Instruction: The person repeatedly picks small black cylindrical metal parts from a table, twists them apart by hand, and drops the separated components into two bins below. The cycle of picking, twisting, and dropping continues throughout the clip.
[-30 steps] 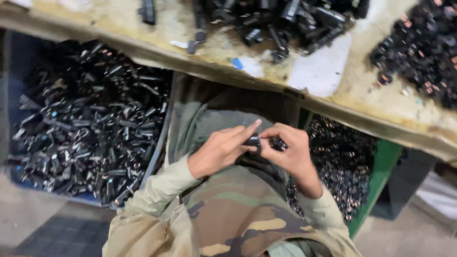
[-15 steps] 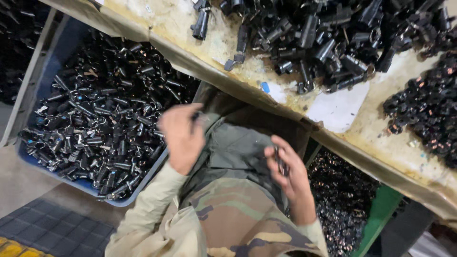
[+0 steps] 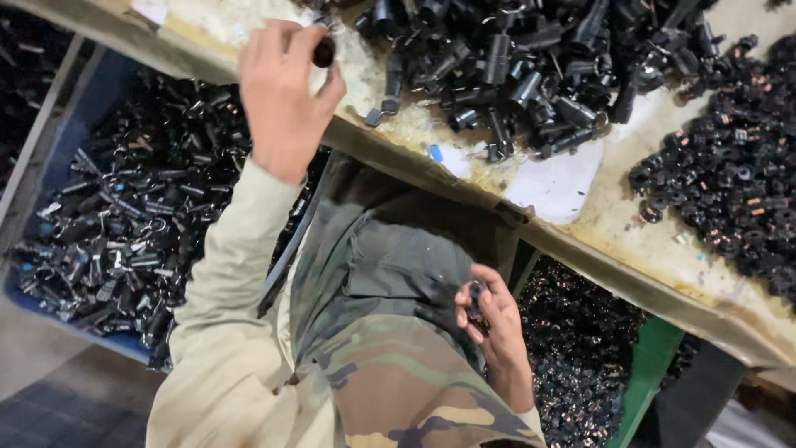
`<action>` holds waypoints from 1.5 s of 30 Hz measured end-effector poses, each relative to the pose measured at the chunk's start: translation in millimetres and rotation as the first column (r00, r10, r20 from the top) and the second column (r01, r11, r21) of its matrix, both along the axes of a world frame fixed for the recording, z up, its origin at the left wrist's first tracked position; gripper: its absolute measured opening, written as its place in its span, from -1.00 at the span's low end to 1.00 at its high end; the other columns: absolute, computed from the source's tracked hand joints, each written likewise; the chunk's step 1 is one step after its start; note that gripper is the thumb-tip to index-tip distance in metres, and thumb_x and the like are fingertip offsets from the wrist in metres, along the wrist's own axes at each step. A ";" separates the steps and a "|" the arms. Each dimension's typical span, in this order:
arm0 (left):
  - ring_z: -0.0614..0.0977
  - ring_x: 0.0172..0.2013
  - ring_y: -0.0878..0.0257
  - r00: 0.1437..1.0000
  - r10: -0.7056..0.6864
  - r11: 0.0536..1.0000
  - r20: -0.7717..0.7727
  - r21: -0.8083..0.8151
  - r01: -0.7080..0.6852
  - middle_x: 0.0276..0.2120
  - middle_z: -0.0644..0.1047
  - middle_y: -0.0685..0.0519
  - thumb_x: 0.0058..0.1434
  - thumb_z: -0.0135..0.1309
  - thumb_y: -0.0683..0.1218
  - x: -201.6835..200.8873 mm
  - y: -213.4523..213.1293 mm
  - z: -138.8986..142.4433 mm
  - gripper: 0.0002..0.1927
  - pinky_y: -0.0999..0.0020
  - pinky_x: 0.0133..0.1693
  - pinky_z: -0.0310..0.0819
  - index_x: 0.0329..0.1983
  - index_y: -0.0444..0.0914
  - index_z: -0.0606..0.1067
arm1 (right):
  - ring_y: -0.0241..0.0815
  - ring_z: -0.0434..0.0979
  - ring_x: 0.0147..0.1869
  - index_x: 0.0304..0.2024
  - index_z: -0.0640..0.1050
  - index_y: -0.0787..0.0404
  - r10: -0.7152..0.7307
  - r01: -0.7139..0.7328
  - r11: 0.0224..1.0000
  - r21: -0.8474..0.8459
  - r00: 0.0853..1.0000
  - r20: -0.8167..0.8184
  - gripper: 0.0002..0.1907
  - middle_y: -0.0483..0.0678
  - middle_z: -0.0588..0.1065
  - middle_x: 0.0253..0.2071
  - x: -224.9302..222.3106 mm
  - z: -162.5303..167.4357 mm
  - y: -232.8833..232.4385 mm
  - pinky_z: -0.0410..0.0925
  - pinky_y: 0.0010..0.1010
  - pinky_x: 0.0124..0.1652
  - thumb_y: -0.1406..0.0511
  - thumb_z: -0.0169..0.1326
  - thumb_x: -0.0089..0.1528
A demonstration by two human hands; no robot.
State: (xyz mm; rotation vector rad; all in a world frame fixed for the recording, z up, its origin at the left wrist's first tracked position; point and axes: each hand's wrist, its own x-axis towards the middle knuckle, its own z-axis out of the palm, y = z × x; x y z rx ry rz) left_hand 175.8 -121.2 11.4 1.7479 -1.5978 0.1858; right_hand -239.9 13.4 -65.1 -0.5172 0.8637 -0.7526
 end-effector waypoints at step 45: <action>0.49 0.15 -0.06 0.964 0.152 0.973 -0.219 -0.137 -0.185 0.17 0.40 -0.08 0.38 0.21 -0.14 -68.2 83.9 2.6 -0.70 0.14 0.22 0.39 0.15 -0.21 0.50 | -0.27 0.48 -0.13 0.03 0.50 0.35 -0.033 0.036 0.997 0.064 0.998 -0.056 -0.80 0.14 0.54 0.07 7.2 -17.0 -5.0 0.24 -0.68 -0.47 0.43 0.09 0.35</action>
